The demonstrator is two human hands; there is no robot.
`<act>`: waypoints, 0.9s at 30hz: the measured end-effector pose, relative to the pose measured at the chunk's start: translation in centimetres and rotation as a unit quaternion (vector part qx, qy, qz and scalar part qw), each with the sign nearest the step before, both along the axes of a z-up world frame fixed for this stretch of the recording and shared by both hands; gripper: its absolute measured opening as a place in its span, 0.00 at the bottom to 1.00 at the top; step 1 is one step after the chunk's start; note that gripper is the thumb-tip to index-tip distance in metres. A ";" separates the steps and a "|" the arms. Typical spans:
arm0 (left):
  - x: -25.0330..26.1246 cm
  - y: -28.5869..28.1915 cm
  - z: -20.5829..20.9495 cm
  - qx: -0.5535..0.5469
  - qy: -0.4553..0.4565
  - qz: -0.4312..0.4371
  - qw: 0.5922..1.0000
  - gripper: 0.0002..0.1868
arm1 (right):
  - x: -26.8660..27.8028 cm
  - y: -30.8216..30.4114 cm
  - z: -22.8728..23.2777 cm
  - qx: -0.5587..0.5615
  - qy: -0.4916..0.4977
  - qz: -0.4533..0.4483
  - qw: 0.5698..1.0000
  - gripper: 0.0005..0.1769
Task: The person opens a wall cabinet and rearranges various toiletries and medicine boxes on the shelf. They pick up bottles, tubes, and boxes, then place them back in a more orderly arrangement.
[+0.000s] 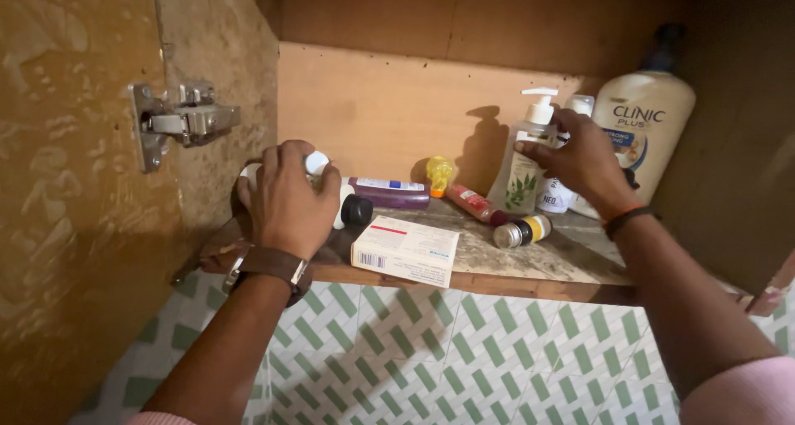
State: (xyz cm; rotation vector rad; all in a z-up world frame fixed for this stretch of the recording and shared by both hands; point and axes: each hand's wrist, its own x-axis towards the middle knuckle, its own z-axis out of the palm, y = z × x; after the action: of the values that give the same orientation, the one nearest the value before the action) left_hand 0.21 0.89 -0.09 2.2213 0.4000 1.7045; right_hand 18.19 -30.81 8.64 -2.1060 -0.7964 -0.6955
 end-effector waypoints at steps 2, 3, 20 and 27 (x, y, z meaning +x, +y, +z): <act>-0.1 0.0 0.1 -0.012 0.013 -0.003 1.000 0.21 | 0.5 0.0 -1.3 -0.019 -0.085 -0.047 0.995 0.36; -0.2 -0.1 0.1 -0.019 0.019 -0.005 1.000 0.21 | 0.7 -0.1 -1.7 -0.028 -0.139 -0.046 0.989 0.37; -0.2 -0.1 0.1 -0.026 0.033 -0.009 0.999 0.21 | -2.4 0.4 -3.7 -0.142 0.093 -0.005 0.985 0.25; -0.3 -0.2 0.2 -0.025 0.029 -0.012 0.999 0.21 | -1.5 0.4 -3.8 -0.147 0.135 0.009 0.980 0.31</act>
State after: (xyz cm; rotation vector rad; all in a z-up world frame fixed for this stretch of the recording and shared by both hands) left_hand -0.07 0.74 0.11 2.2347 0.4245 1.6040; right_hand 16.71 -30.38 4.81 -2.3904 -0.8013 -0.2816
